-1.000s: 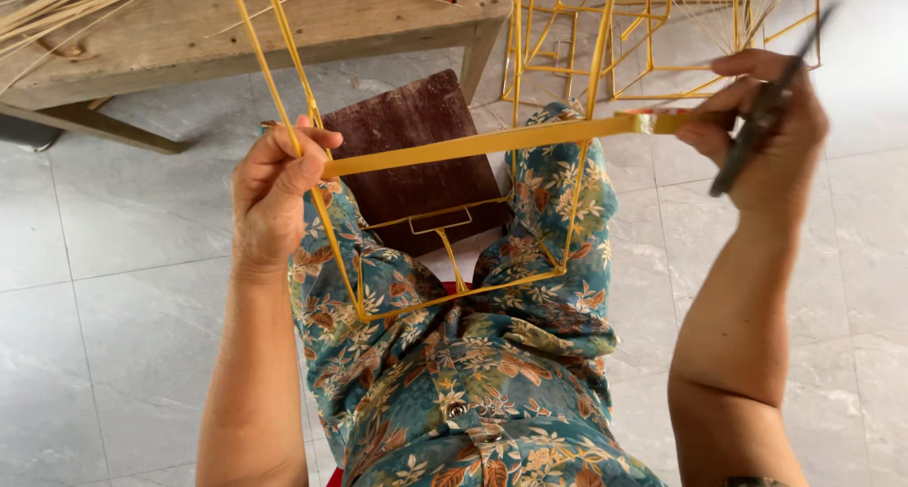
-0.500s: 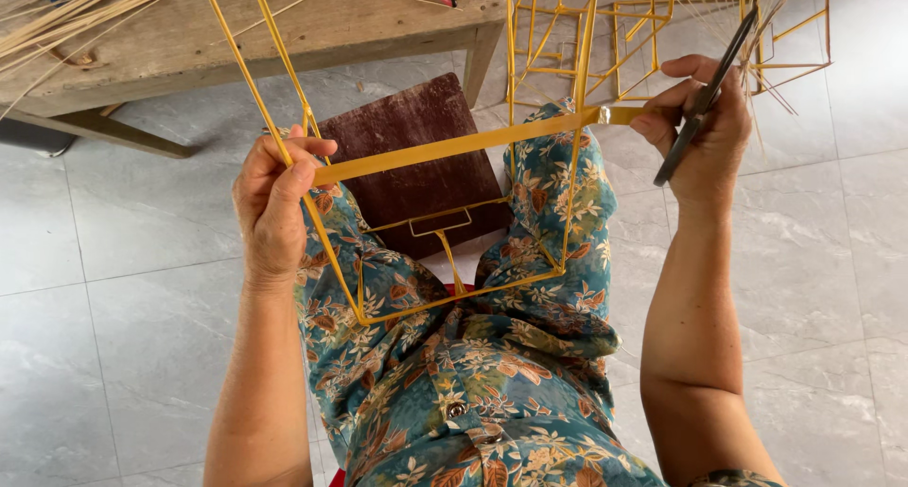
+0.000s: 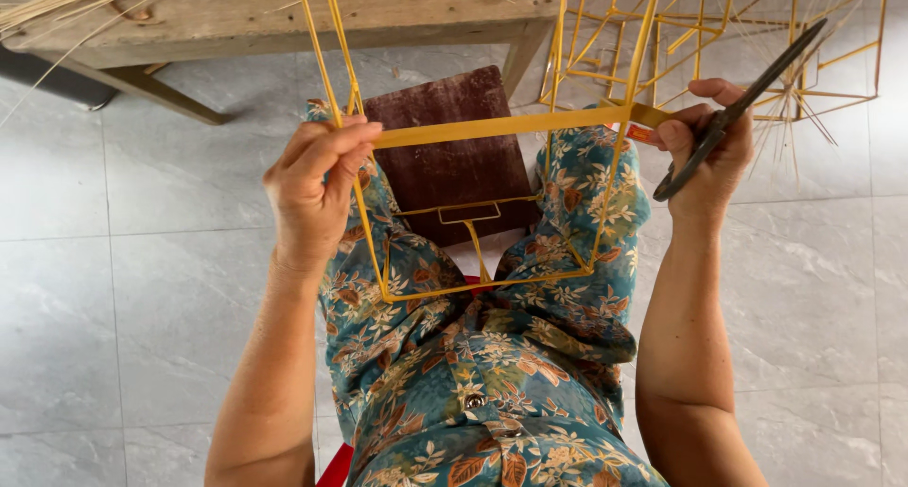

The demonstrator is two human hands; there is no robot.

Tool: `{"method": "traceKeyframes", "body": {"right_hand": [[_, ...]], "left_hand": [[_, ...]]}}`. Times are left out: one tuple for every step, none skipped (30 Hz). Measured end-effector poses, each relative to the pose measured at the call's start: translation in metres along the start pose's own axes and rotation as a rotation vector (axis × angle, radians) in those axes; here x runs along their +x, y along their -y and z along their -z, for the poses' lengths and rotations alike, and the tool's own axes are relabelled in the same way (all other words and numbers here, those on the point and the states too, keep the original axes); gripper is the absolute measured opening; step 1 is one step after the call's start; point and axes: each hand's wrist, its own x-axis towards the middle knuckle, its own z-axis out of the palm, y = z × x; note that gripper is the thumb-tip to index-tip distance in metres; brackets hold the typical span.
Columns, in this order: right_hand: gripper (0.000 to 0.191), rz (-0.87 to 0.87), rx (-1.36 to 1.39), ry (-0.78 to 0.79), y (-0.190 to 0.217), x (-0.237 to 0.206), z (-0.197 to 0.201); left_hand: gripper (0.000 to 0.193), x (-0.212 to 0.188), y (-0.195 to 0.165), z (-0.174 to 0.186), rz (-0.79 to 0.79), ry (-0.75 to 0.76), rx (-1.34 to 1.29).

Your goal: The person assembles a rectangular bamboo frame by wrapping and securing joints with adhesive tape. They use scissors to cut the tape and repeatedly wrap each corner to reinforce the structure. The person adjusts the frame's alignment and inspects the joints before finishing.

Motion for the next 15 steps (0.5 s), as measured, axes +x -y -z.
{"method": "traceKeyframes", "body": {"right_hand": [[0.041,-0.004,0.011,-0.002,0.000,0.000,-0.001],[0.040,-0.008,0.022,-0.004,0.000,-0.001,-0.001],[0.040,-0.016,0.033,-0.004,0.000,-0.001,-0.002],[0.040,-0.023,0.044,-0.006,0.001,-0.002,-0.002],[0.040,-0.031,0.054,-0.008,0.001,-0.002,-0.003],[0.041,-0.037,0.056,-0.013,0.001,-0.003,-0.004],[0.042,-0.041,0.057,-0.018,0.001,-0.003,-0.004],[0.043,-0.045,0.058,-0.024,0.002,-0.004,-0.005],[0.042,-0.040,0.078,-0.029,0.002,-0.005,-0.006],[0.041,-0.036,0.096,-0.034,0.002,-0.006,-0.008],[0.040,-0.032,0.114,-0.038,0.003,-0.007,-0.010],[0.039,-0.024,0.100,-0.047,0.004,-0.009,-0.011],[0.038,-0.014,0.087,-0.055,0.006,-0.011,-0.014],[0.038,-0.003,0.074,-0.065,0.007,-0.013,-0.017],[0.039,-0.005,0.094,-0.078,0.009,-0.015,-0.021]], "left_hand": [[0.017,0.001,-0.002,0.002,0.023,0.016,0.011],[0.019,0.002,-0.003,0.002,0.046,0.032,0.022],[0.021,0.003,-0.005,0.002,0.066,0.048,0.032],[0.020,0.005,-0.006,0.002,0.047,0.056,0.043],[0.019,0.007,-0.007,0.002,0.030,0.065,0.053],[0.018,0.007,-0.008,0.001,0.013,0.076,0.063],[0.014,0.008,-0.008,0.000,0.009,0.079,0.129],[0.012,0.008,-0.009,-0.001,0.003,0.083,0.194],[0.010,0.008,-0.009,-0.003,-0.002,0.088,0.259],[0.010,0.007,-0.009,-0.004,0.001,0.094,0.309],[0.011,0.006,-0.009,-0.006,0.004,0.099,0.358],[0.014,0.005,-0.009,-0.008,0.007,0.103,0.409],[0.012,0.004,-0.009,-0.009,0.074,0.107,0.341],[0.011,0.004,-0.009,-0.009,0.139,0.111,0.272],[0.011,0.004,-0.009,-0.010,0.205,0.117,0.201]]}}
